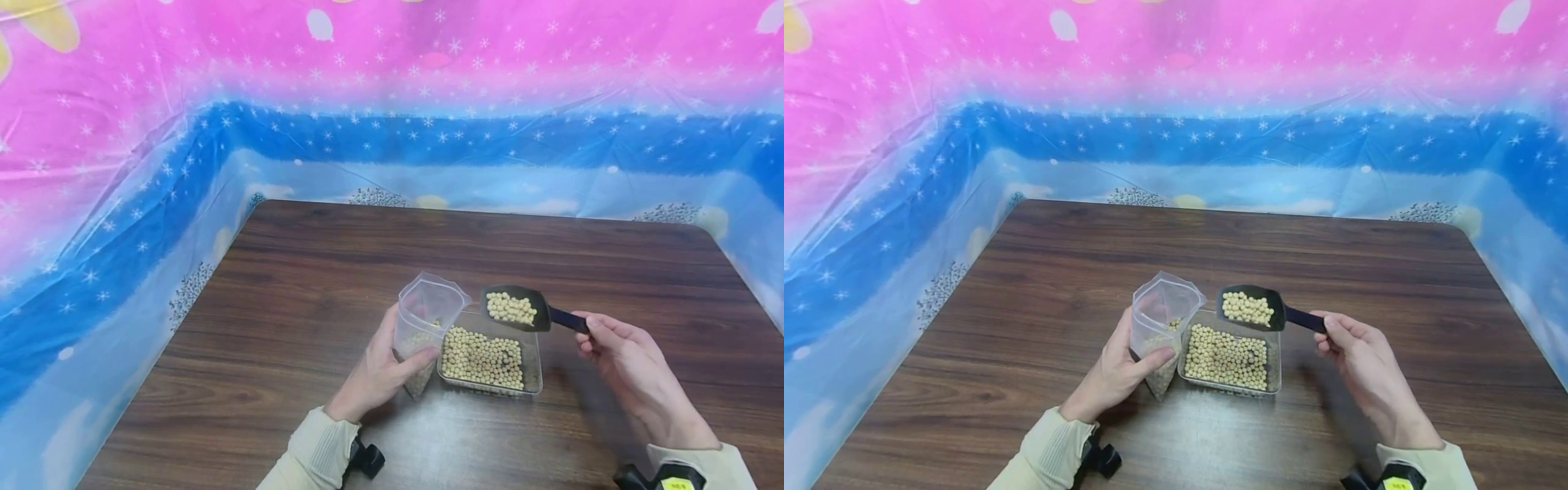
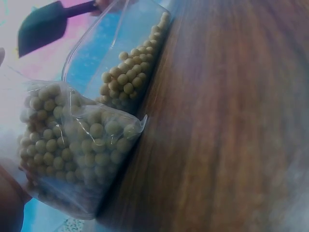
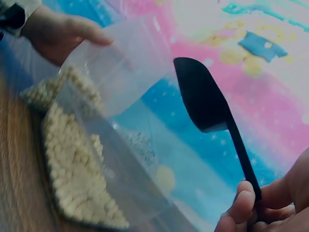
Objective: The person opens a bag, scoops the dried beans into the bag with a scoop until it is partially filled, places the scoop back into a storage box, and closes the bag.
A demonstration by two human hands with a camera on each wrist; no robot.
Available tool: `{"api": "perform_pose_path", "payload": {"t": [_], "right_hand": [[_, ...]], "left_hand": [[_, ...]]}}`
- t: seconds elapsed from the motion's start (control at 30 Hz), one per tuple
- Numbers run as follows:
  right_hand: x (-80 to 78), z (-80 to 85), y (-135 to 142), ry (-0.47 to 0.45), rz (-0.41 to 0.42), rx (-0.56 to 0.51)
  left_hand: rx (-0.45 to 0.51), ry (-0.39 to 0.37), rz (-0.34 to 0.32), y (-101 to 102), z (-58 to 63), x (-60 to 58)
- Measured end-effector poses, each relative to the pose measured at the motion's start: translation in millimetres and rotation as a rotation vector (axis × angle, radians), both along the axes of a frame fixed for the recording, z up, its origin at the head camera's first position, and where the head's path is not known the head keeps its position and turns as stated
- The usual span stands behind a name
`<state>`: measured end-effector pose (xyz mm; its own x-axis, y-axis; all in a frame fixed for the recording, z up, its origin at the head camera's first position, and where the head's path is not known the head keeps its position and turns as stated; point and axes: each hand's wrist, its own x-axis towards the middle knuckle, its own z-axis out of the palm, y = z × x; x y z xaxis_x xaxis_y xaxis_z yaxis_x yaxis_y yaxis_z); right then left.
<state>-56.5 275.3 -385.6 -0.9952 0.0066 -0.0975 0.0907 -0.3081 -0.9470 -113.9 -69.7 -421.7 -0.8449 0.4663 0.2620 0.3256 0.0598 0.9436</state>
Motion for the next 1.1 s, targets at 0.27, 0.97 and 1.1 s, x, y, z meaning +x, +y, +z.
{"api": "perform_pose_path", "payload": {"t": [0.27,0.97,1.1], "right_hand": [[4.0,23.1,-10,0.142,0.001,-0.153],[21.4,78.8,-53,0.447,-0.156,0.054],[24.7,85.7,-59,0.439,-0.261,0.202]], "left_hand": [[-0.007,0.008,0.008,0,0.2,-0.5],[-0.02,0.018,0.016,0,-0.5,-0.2],[-0.02,0.013,0.016,0,-0.5,-0.1]]}}
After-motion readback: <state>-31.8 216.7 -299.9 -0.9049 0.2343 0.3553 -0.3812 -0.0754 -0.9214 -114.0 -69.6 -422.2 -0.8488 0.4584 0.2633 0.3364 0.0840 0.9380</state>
